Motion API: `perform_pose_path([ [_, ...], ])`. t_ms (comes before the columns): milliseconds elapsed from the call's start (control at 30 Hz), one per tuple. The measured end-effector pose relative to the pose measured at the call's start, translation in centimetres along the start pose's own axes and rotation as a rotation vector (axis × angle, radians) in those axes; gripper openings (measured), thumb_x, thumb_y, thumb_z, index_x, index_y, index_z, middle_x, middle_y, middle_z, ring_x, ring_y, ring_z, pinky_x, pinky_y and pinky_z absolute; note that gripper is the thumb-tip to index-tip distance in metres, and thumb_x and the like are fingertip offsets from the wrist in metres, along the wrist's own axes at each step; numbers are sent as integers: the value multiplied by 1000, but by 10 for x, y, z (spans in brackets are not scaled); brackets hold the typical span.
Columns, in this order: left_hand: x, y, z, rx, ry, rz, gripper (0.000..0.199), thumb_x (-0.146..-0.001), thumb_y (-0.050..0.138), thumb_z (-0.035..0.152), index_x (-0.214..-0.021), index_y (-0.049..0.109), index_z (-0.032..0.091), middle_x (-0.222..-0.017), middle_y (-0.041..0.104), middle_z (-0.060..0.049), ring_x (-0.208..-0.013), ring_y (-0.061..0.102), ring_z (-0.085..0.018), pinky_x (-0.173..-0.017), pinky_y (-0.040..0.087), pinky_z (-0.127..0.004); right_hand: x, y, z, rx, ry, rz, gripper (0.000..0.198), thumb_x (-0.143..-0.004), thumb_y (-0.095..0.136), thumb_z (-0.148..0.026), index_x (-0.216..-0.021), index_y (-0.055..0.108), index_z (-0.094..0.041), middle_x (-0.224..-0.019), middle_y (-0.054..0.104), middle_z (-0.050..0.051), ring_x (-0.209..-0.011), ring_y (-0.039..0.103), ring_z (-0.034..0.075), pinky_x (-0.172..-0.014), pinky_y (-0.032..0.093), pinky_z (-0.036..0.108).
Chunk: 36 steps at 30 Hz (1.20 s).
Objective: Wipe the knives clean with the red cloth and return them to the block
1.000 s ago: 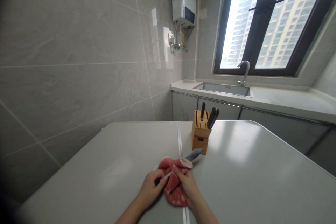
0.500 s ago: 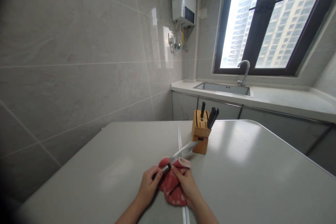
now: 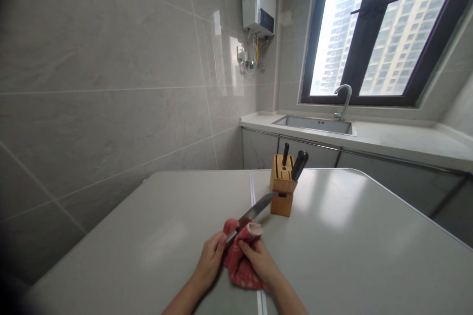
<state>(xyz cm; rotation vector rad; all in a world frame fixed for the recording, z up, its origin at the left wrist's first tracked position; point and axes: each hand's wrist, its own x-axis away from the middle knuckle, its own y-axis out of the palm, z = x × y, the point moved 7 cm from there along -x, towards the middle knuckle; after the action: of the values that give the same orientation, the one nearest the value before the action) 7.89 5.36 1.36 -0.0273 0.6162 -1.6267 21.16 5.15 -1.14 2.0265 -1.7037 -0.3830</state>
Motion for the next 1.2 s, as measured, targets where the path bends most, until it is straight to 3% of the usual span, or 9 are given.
perform_pose_path([
  [167, 2, 3, 2, 8, 23, -48, 44, -93, 25, 46, -68, 47, 18, -69, 50, -1, -67, 45, -15, -64, 34, -25, 0, -4, 3, -15, 8, 56, 42, -63, 77, -36, -98, 62, -19, -103, 68, 6, -102, 60, 25, -96, 40, 40],
  [400, 3, 2, -3, 83, -47, -34, 51, -94, 19, 44, -69, 53, 16, -67, 52, -1, -66, 46, -14, -64, 35, -25, -5, -4, 2, -138, -23, 45, 24, -69, 72, -37, -83, 64, -18, -79, 69, 3, -81, 64, 21, -86, 46, 37],
  [500, 2, 2, -8, 106, -73, -11, 49, -93, 24, 45, -67, 53, 16, -65, 52, -1, -63, 46, -14, -62, 35, -25, -4, 3, -2, -202, -21, 11, 24, -69, 71, -37, -82, 64, -18, -79, 70, 4, -80, 65, 21, -81, 48, 37],
  [667, 0, 7, -11, 100, -72, -74, 49, -92, 28, 46, -59, 49, 16, -57, 50, 0, -57, 44, -13, -57, 33, -24, -2, 6, -3, -238, -13, 4, 25, -69, 72, -35, -85, 62, -19, -79, 70, 3, -79, 65, 22, -77, 49, 37],
  [1200, -1, 10, -12, 24, -37, -126, 45, -92, 30, 47, -63, 46, 17, -63, 48, 0, -64, 44, -14, -62, 33, -25, -1, 6, -7, -222, -5, 24, 30, -66, 74, -38, -86, 61, -19, -82, 70, 4, -80, 66, 23, -76, 50, 38],
])
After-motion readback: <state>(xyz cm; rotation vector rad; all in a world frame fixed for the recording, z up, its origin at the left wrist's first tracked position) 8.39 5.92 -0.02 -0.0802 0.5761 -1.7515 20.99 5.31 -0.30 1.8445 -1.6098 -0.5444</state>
